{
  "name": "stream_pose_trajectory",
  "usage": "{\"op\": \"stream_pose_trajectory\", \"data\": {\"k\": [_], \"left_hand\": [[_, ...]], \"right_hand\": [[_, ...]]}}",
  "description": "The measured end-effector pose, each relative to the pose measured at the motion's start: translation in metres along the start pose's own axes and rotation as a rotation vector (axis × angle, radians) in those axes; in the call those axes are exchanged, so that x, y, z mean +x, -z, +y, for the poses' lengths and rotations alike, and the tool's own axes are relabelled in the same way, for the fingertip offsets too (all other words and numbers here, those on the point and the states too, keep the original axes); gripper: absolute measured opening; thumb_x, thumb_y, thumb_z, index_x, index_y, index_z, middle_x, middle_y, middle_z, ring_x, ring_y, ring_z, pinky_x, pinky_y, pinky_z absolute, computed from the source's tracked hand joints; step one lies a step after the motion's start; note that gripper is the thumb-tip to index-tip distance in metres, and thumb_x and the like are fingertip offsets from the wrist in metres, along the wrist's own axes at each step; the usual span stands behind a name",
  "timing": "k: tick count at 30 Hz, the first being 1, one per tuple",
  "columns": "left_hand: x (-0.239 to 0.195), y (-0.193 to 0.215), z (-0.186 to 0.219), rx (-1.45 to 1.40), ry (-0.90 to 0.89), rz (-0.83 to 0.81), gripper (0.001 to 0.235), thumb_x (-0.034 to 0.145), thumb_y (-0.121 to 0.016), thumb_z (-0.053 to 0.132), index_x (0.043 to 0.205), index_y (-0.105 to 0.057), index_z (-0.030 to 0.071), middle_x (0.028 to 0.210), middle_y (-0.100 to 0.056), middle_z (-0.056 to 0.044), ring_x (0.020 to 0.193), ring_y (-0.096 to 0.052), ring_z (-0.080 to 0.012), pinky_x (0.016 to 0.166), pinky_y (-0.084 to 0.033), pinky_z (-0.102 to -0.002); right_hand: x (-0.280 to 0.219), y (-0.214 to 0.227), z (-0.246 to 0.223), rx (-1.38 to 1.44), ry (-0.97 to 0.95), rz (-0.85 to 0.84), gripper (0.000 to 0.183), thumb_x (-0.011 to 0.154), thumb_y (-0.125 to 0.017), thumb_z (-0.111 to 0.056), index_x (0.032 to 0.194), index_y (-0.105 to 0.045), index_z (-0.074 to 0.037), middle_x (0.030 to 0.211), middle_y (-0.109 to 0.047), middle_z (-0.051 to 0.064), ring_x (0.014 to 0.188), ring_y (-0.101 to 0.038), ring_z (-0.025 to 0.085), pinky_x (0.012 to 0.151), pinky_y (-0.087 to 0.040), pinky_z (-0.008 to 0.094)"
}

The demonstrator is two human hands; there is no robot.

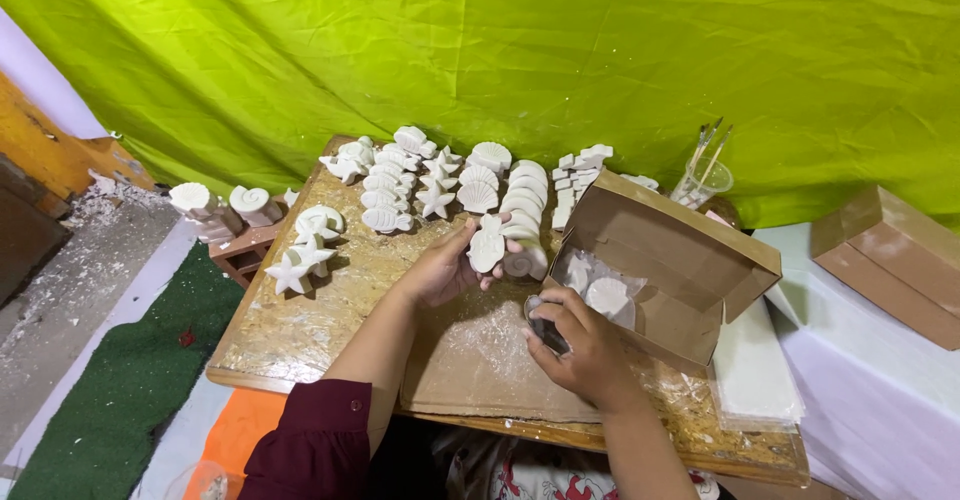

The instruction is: The person removes a white decorative item from a plastic bag and places it on the table. Then the person uses a small carving tool to shape the edges and surface of the item while holding it in the other hand.

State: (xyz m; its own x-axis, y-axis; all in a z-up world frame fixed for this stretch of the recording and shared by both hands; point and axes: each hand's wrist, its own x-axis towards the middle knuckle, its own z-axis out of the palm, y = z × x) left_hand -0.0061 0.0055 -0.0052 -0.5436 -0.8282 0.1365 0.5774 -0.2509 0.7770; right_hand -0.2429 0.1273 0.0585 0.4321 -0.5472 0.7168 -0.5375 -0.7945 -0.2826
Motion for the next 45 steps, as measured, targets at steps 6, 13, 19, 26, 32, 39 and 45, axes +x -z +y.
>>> {"op": "stream_pose_trajectory", "data": {"k": [6,13,19,26,32,39,45], "left_hand": [[-0.013,-0.031,0.029,0.124,0.093,-0.001,0.055,0.109,-0.035,0.047,0.134,-0.054,0.002,0.09,-0.069,-0.013,0.074,-0.066,-0.0199,0.071,-0.057,-0.03],[-0.011,-0.037,0.024,0.081,0.13,0.038,0.056,0.11,-0.031,0.041,0.154,-0.04,0.008,0.084,-0.066,-0.011,0.064,-0.062,-0.0155,0.054,-0.056,-0.025],[0.007,-0.04,0.028,0.225,0.134,-0.026,0.054,0.11,-0.03,0.043,0.148,-0.045,0.008,0.072,-0.064,-0.006,0.059,-0.06,-0.0156,0.06,-0.053,-0.027],[0.037,-0.05,0.03,0.463,0.078,-0.037,0.056,0.11,-0.029,0.047,0.144,-0.055,0.011,0.086,-0.072,-0.008,0.058,-0.061,-0.0116,0.048,-0.052,-0.019],[0.013,-0.076,0.025,0.167,0.24,0.18,0.042,0.108,-0.038,0.044,0.124,-0.063,0.013,0.084,-0.064,-0.008,0.066,-0.057,-0.0169,0.057,-0.051,-0.027],[0.008,-0.097,0.047,0.581,0.307,0.229,0.058,0.102,-0.025,0.051,0.139,-0.058,0.021,0.128,-0.069,-0.014,0.115,-0.067,-0.0231,0.092,-0.06,-0.034],[0.017,-0.061,0.014,0.179,0.061,0.124,0.05,0.109,-0.034,0.044,0.136,-0.065,0.016,0.092,-0.065,-0.004,0.081,-0.059,-0.0159,0.069,-0.051,-0.029]], "right_hand": [[-0.008,-0.008,0.008,-0.102,0.027,-0.127,0.031,0.09,-0.079,-0.02,0.114,-0.063,-0.007,0.117,-0.061,0.01,0.079,-0.064,0.02,0.054,-0.057,0.029],[-0.004,-0.006,0.003,-0.097,0.054,-0.08,0.027,0.094,-0.076,-0.019,0.113,-0.062,-0.007,0.117,-0.063,0.012,0.093,-0.069,0.026,0.07,-0.062,0.035],[-0.007,-0.015,0.008,-0.144,0.091,-0.066,0.028,0.091,-0.077,-0.02,0.111,-0.061,-0.009,0.11,-0.064,0.012,0.085,-0.068,0.024,0.068,-0.064,0.035],[0.011,-0.015,0.013,-0.251,0.094,0.028,0.028,0.095,-0.075,-0.023,0.118,-0.065,-0.011,0.12,-0.069,0.009,0.098,-0.071,0.023,0.082,-0.062,0.038],[0.065,0.0,0.029,-0.276,0.025,0.001,0.031,0.099,-0.068,-0.024,0.126,-0.069,-0.008,0.127,-0.068,0.009,0.105,-0.071,0.025,0.091,-0.062,0.042],[0.052,-0.017,0.048,-0.287,0.11,0.074,0.031,0.096,-0.072,-0.027,0.124,-0.072,-0.015,0.122,-0.065,0.012,0.098,-0.067,0.025,0.081,-0.061,0.037],[0.04,-0.031,0.048,-0.273,0.187,0.015,0.032,0.099,-0.07,-0.032,0.129,-0.069,-0.019,0.112,-0.062,0.01,0.083,-0.06,0.02,0.069,-0.055,0.034]]}}
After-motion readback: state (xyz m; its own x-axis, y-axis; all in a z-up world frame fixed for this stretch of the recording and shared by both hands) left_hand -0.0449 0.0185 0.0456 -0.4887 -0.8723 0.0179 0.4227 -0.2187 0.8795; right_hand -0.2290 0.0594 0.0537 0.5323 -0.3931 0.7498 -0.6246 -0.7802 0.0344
